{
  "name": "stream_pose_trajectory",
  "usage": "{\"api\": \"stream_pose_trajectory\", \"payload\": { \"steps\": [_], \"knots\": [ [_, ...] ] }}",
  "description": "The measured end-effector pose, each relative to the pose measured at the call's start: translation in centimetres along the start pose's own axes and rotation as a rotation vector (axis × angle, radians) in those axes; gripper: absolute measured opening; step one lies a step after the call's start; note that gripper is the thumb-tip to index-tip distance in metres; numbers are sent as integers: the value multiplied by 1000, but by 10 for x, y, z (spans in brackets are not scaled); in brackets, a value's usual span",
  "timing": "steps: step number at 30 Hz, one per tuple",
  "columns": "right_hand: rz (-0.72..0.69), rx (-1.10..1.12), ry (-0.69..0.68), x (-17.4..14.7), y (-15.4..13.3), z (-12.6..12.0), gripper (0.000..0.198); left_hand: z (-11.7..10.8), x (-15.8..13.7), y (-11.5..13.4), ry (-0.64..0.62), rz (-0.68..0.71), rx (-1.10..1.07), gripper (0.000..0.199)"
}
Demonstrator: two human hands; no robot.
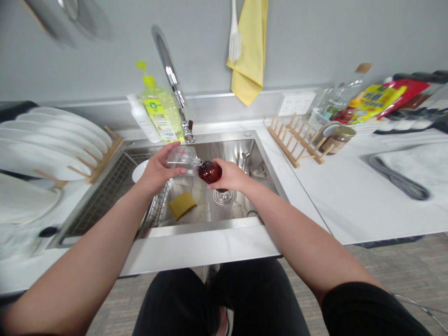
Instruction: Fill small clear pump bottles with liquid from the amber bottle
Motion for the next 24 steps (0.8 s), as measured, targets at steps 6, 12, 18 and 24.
{"api": "stream_pose_trajectory", "payload": {
  "steps": [6,12,18,24],
  "knots": [
    [-3,-4,1,0,0,1,78,1,-1,2,19,-14,-10,105],
    [-4,-3,-1,0,1,1,78,1,-1,2,6,-9,-20,105],
    [-9,13,3,0,0,0,80,1,0,2,17,-25,-13,108],
    [-4,-5,5,0,0,1,79,1,0,3,8,-10,3,109]
  ]
}}
Point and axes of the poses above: each hand's wrist, its own x-axis towards the middle knuckle, its own z-axis out of the palm, y = z × x, the point moved 4 cm from there along x, towards the middle knuckle, and after that the axes turned 15 degrees about y, right-handed, at the moved point
